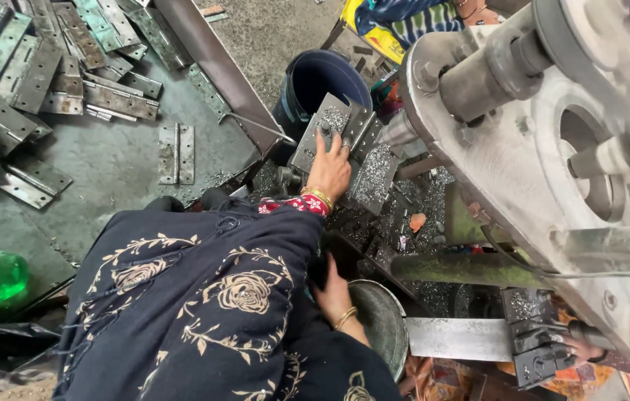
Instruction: The person picks up a metal hinge from a bin, places it onto a machine to be processed, and then tosses it back into the bin, occasionally clearing metal shavings from the machine.
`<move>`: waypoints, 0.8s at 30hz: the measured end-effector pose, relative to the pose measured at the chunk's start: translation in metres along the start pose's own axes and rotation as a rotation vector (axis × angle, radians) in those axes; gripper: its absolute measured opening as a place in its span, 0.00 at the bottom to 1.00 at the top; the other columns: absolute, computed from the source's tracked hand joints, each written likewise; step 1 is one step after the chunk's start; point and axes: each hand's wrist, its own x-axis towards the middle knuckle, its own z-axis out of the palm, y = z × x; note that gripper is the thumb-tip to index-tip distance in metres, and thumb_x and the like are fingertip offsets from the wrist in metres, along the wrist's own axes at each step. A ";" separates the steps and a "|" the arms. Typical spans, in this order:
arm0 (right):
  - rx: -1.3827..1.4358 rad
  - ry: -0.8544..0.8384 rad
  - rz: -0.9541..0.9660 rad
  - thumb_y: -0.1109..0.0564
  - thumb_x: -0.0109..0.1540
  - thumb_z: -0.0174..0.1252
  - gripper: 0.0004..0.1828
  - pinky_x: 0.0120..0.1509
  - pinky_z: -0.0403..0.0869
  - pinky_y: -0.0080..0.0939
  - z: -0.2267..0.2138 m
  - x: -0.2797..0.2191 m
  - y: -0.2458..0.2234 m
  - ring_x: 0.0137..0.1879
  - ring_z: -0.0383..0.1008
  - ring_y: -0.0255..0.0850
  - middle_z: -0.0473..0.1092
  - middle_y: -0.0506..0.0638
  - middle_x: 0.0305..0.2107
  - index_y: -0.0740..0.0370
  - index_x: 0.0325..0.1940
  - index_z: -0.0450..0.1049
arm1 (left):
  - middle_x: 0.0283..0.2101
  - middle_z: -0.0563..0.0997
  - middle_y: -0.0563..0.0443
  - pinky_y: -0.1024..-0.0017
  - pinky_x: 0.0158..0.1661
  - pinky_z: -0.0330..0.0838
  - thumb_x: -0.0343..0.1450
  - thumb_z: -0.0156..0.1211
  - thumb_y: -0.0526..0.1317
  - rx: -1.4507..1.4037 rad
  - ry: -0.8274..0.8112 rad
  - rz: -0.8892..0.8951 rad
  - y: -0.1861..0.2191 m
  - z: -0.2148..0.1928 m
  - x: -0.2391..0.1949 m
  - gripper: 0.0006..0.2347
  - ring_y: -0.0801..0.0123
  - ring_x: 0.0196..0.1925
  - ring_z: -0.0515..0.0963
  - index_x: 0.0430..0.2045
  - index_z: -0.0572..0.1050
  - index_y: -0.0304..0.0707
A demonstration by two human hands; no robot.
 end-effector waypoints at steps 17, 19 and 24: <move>0.045 -0.011 0.008 0.56 0.56 0.64 0.48 0.57 0.78 0.52 -0.030 -0.001 -0.026 0.53 0.80 0.61 0.77 0.68 0.45 0.53 0.77 0.49 | 0.66 0.70 0.45 0.26 0.64 0.42 0.74 0.50 0.49 0.148 -0.034 0.063 -0.006 -0.012 -0.001 0.15 0.45 0.75 0.53 0.40 0.83 0.44; 0.014 0.001 -0.056 0.58 0.56 0.64 0.48 0.57 0.77 0.53 -0.017 0.001 -0.015 0.53 0.79 0.63 0.77 0.69 0.46 0.55 0.77 0.49 | 0.67 0.69 0.46 0.26 0.64 0.42 0.74 0.50 0.48 0.147 -0.025 0.045 -0.007 -0.011 -0.004 0.15 0.45 0.75 0.53 0.39 0.84 0.45; -0.005 0.055 0.003 0.53 0.56 0.67 0.50 0.54 0.78 0.54 0.012 0.003 -0.001 0.50 0.79 0.63 0.76 0.70 0.44 0.51 0.77 0.47 | 0.65 0.71 0.45 0.26 0.64 0.43 0.74 0.48 0.48 0.136 0.062 0.025 -0.006 -0.004 -0.001 0.16 0.44 0.74 0.54 0.43 0.83 0.44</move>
